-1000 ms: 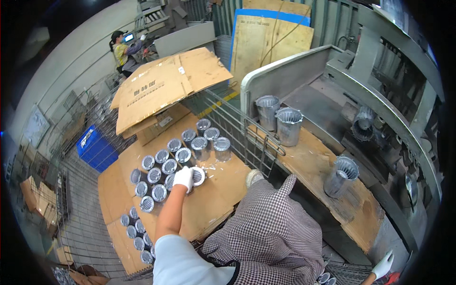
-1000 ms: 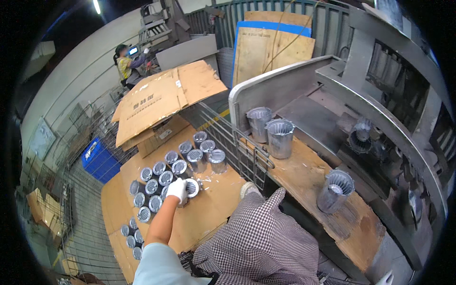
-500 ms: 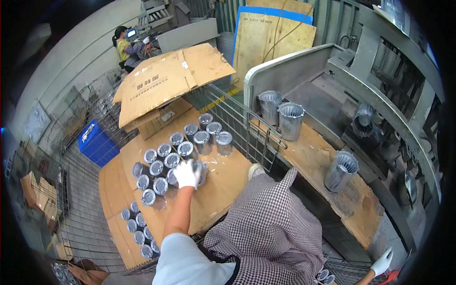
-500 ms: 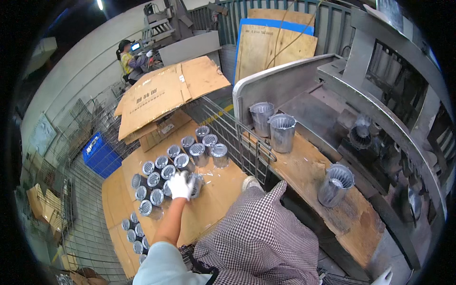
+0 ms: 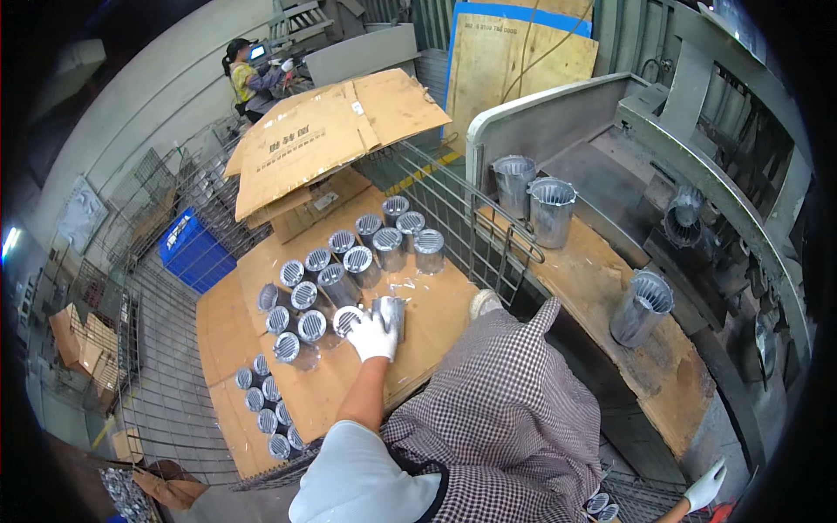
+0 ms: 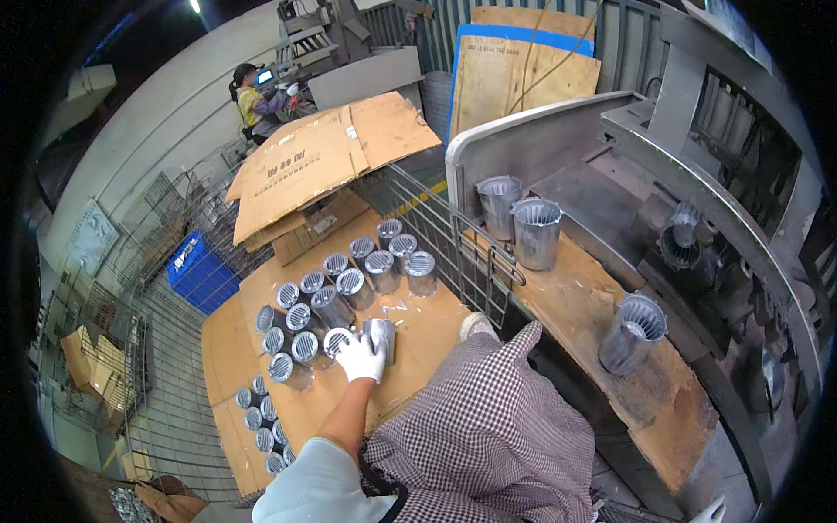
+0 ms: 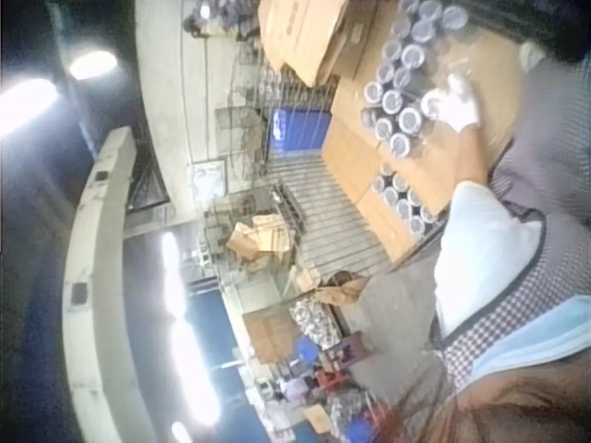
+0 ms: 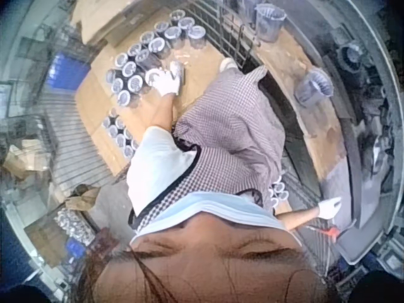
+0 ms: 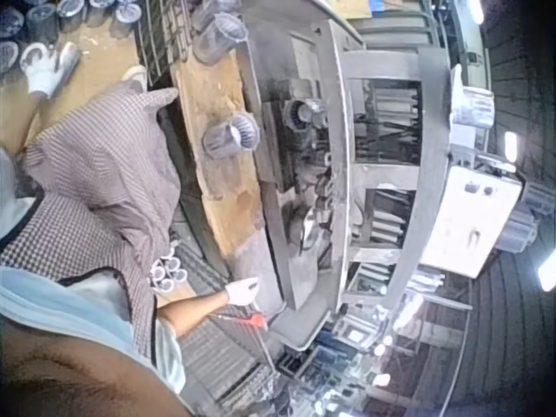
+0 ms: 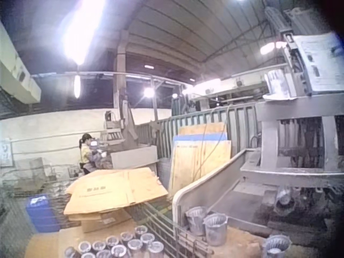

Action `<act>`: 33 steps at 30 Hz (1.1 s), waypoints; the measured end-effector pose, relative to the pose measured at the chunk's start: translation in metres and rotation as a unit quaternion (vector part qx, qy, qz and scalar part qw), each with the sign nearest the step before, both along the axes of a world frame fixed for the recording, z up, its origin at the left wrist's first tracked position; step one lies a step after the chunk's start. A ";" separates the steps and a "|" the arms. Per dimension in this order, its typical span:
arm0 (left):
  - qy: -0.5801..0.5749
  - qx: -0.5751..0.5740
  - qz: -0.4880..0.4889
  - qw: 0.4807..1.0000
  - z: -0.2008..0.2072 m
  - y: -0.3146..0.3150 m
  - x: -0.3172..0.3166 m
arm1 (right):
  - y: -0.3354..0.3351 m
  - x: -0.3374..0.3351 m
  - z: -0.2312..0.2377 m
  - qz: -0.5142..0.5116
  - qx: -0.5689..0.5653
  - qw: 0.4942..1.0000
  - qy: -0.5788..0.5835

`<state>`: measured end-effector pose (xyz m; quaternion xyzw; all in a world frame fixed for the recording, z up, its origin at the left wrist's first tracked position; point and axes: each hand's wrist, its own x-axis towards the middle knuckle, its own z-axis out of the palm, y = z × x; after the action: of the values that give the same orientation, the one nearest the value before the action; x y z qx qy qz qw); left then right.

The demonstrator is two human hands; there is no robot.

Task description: The person cleans debris from circular metal castings using a hand scraper and a pneumatic air blow gun, then places the cleaned castings into a storage bin.

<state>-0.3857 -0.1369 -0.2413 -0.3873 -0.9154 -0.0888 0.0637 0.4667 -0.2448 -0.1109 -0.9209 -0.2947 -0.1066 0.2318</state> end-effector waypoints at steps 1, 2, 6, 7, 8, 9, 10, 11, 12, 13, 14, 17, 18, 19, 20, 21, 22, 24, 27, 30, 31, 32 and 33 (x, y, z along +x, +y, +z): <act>0.017 -0.006 0.010 1.000 -0.005 0.000 0.007 | 0.000 0.003 0.000 0.004 -0.004 1.000 -0.005; 0.015 -0.007 0.010 1.000 -0.008 -0.003 0.012 | -0.002 0.004 0.000 0.004 -0.005 1.000 -0.006; 0.033 0.009 -0.006 0.999 -0.010 -0.016 0.023 | 0.000 -0.008 0.001 -0.017 -0.013 1.000 -0.012; 0.007 0.009 -0.003 1.000 -0.011 -0.023 0.028 | 0.000 -0.011 0.002 -0.023 -0.015 1.000 -0.005; -0.019 0.009 0.000 1.000 -0.014 -0.030 0.034 | 0.000 -0.015 0.005 -0.023 -0.016 1.000 -0.003; -0.020 0.000 -0.009 1.000 -0.021 -0.040 0.040 | 0.000 -0.018 0.008 -0.020 -0.012 1.000 -0.001; -0.040 -0.008 -0.024 0.999 -0.020 -0.048 0.053 | -0.001 -0.019 0.010 -0.022 -0.007 1.000 -0.002; -0.039 -0.013 -0.043 0.998 -0.024 -0.054 0.061 | -0.003 -0.014 0.007 -0.024 -0.007 1.000 -0.002; -0.038 -0.018 -0.058 0.997 -0.026 -0.062 0.065 | -0.003 -0.007 0.003 -0.014 -0.005 1.000 -0.006; -0.037 -0.019 -0.057 0.998 -0.029 -0.065 0.064 | -0.003 -0.003 0.001 -0.005 -0.002 1.000 -0.010; -0.069 0.001 -0.071 0.995 -0.033 -0.066 0.063 | -0.002 -0.001 -0.001 -0.004 -0.003 1.000 -0.009; -0.146 0.046 -0.095 0.984 -0.030 -0.064 0.055 | -0.002 0.000 -0.002 -0.006 -0.002 1.000 0.001; -0.189 0.073 -0.105 0.974 -0.023 -0.057 0.049 | -0.003 0.005 -0.005 -0.011 -0.008 1.000 -0.009; -0.063 0.076 -0.124 0.987 0.000 -0.049 0.044 | -0.006 0.008 -0.007 -0.016 -0.016 1.000 -0.019; -0.011 0.063 -0.144 0.987 -0.003 -0.037 0.020 | -0.007 0.006 -0.007 -0.020 -0.017 0.999 -0.019; 0.010 0.080 -0.121 0.989 0.013 -0.026 0.010 | -0.007 0.005 -0.006 -0.025 -0.012 0.999 -0.017; 0.008 0.070 -0.059 0.996 0.018 -0.020 -0.004 | -0.004 0.004 -0.005 -0.025 -0.007 1.000 -0.012; 0.050 0.025 -0.035 0.998 0.015 -0.007 -0.034 | -0.003 0.002 -0.003 -0.019 0.005 1.000 0.011; -0.165 -0.211 -0.048 0.962 0.013 0.021 -0.073 | -0.004 0.002 -0.004 -0.009 0.015 1.000 0.015; -0.190 -0.208 -0.031 0.959 0.010 0.046 -0.089 | 0.000 -0.013 0.008 -0.009 0.018 1.000 0.020; -0.193 -0.218 -0.044 0.956 0.014 0.056 -0.085 | -0.001 -0.019 0.011 -0.019 0.028 0.999 0.042; -0.195 -0.229 -0.057 0.952 0.018 0.065 -0.081 | -0.004 -0.016 0.008 -0.027 0.031 0.998 0.039; -0.195 -0.227 -0.063 0.952 0.021 0.072 -0.078 | -0.004 -0.011 0.004 -0.016 0.032 0.999 0.034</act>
<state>-0.4636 -0.0644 -0.2201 -0.4234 -0.8797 0.0436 -0.2118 0.4558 -0.2486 -0.1070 -0.9206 -0.2682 -0.0882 0.2698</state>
